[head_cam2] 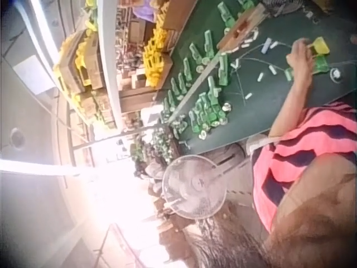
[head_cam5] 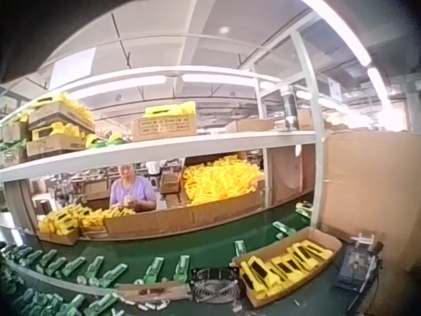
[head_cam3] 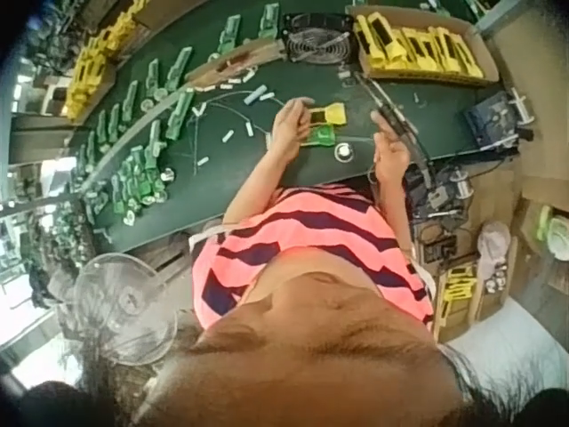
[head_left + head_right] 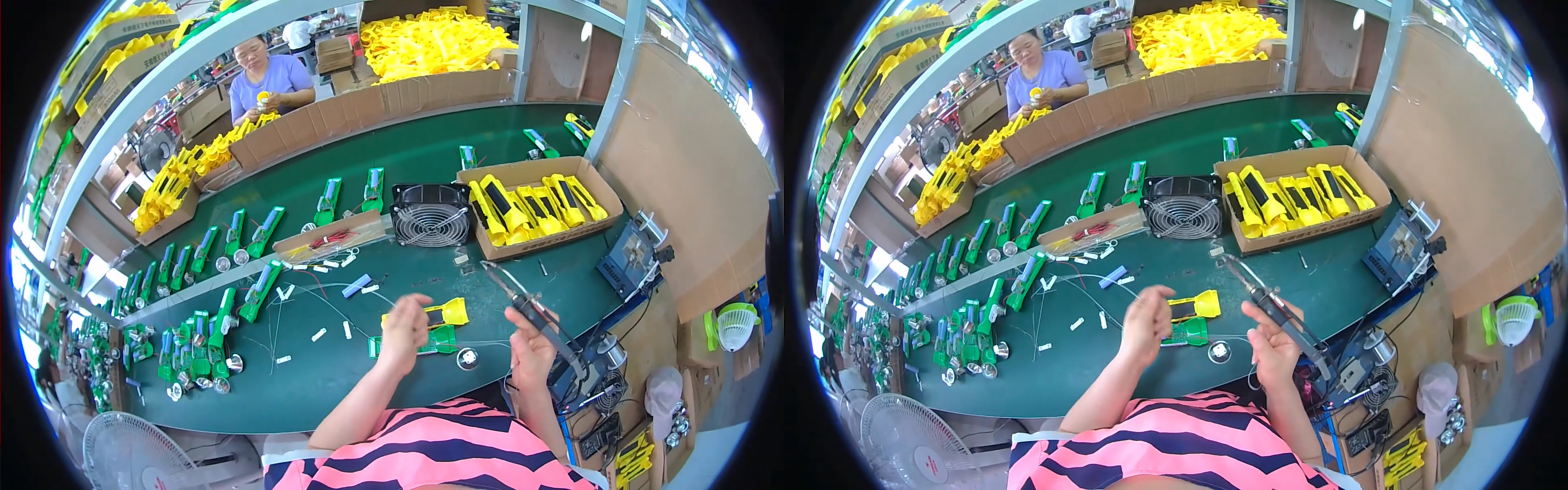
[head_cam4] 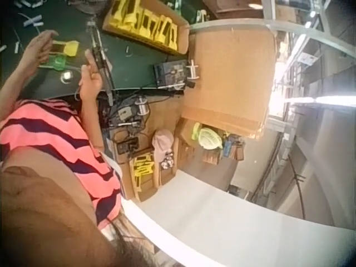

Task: Soldering internal wiring and electronic boards into plastic flashlight casings on a production line.

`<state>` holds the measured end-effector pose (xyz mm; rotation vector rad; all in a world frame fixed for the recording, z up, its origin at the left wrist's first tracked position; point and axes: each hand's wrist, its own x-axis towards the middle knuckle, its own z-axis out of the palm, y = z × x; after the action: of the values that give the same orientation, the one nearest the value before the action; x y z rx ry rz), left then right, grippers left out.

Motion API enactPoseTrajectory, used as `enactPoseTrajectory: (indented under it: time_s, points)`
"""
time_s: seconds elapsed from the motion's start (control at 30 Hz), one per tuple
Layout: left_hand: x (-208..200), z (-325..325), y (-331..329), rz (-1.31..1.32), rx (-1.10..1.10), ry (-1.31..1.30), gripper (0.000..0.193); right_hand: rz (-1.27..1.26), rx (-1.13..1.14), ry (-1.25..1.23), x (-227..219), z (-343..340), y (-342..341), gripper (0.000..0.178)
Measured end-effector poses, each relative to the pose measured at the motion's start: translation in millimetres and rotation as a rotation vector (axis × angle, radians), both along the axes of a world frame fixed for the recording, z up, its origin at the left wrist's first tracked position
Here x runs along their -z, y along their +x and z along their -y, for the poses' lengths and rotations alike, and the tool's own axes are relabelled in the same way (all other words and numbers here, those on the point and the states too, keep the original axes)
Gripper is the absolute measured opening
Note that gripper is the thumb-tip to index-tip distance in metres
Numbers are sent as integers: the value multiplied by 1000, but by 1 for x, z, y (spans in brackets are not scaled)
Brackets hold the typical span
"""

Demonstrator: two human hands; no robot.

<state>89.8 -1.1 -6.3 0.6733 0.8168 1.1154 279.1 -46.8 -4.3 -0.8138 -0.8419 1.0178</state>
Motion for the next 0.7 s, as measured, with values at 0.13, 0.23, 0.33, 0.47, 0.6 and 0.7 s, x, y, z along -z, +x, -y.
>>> enactPoseTrajectory:
  time_s: [0.13,0.23,0.33,0.47,0.6,0.7]
  points:
    - [-2,30,12,-890,726,551,33,115,-177,29,-6,-11,5,48]
    - [2,30,32,-1178,880,837,26,159,-163,67,-10,-13,10,51]
    - [-7,-2,56,-1469,819,1002,24,272,104,19,-9,-4,43,46]
    - [26,-40,98,-1603,623,1482,24,486,597,18,-10,17,94,41]
    - [61,-53,133,-1529,718,1228,23,563,909,-16,-8,48,129,38]
    - [68,-60,141,-1387,683,1365,21,578,954,-49,-4,66,138,38]
